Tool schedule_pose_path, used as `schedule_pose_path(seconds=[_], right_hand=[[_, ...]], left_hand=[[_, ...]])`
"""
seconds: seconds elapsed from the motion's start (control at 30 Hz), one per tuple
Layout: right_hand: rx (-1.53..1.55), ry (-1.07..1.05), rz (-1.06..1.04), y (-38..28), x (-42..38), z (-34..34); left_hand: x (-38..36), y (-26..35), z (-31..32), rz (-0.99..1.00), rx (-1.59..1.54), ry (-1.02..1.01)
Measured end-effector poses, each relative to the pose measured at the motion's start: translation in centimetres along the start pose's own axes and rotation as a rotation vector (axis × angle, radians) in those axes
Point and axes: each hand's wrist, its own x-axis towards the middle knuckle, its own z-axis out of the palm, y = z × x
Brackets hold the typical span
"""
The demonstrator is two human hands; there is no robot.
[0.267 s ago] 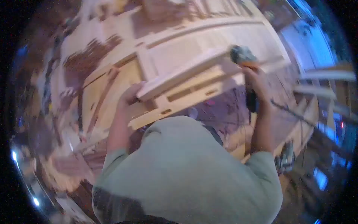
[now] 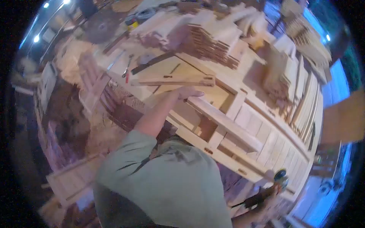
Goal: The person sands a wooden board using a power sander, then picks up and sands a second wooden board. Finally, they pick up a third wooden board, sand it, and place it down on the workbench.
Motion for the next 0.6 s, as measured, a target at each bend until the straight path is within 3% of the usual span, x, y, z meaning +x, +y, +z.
schedule_pose_path(seconds=[0.03,0.1,0.17,0.2,0.27,0.3,0.37,0.5,0.53,0.57,0.6], right_hand=[[-0.023,-0.042,0.047,-0.7,-0.4,-0.2],[-0.047,-0.106,0.079,-4.9,-4.2,1.7],[0.024,-0.313,0.071,-12.0,-7.7,5.6],[0.021,-0.18,0.002,-12.6,-9.3,8.3],[0.055,-0.224,-0.029,-12.1,-9.1,10.3],[0.087,-0.255,-0.054,-11.9,-9.2,11.0],[0.034,-0.328,-0.012,-13.8,-10.5,12.6],[-0.12,-0.424,-0.229,-15.5,-13.1,17.7],[-0.194,-0.449,-0.213,-17.2,-14.5,18.9],[-0.27,-0.458,-0.345,-15.9,-13.5,19.1],[-0.291,-0.514,-0.212,-18.2,-15.5,20.5]], left_hand=[[0.8,-1.7,-0.2,0.017,0.073,0.093],[1.4,-3.9,1.6,0.002,-0.13,0.238],[2.1,-4.3,5.8,0.196,-0.886,0.477],[0.8,-3.1,6.1,0.2,-0.886,0.495],[-2.8,0.6,6.7,-0.23,-1.591,0.402],[-2.9,0.5,7.5,-0.232,-1.593,0.403],[-2.4,-0.3,8.8,-0.173,-1.938,0.425],[-0.9,-1.9,11.0,-0.152,-2.033,0.351],[-1.1,-2.0,11.2,-0.063,-2.001,0.329],[-1.3,-1.9,11.1,0.031,-1.97,0.313],[-1.8,-1.3,10.6,0.016,-1.963,0.291]])
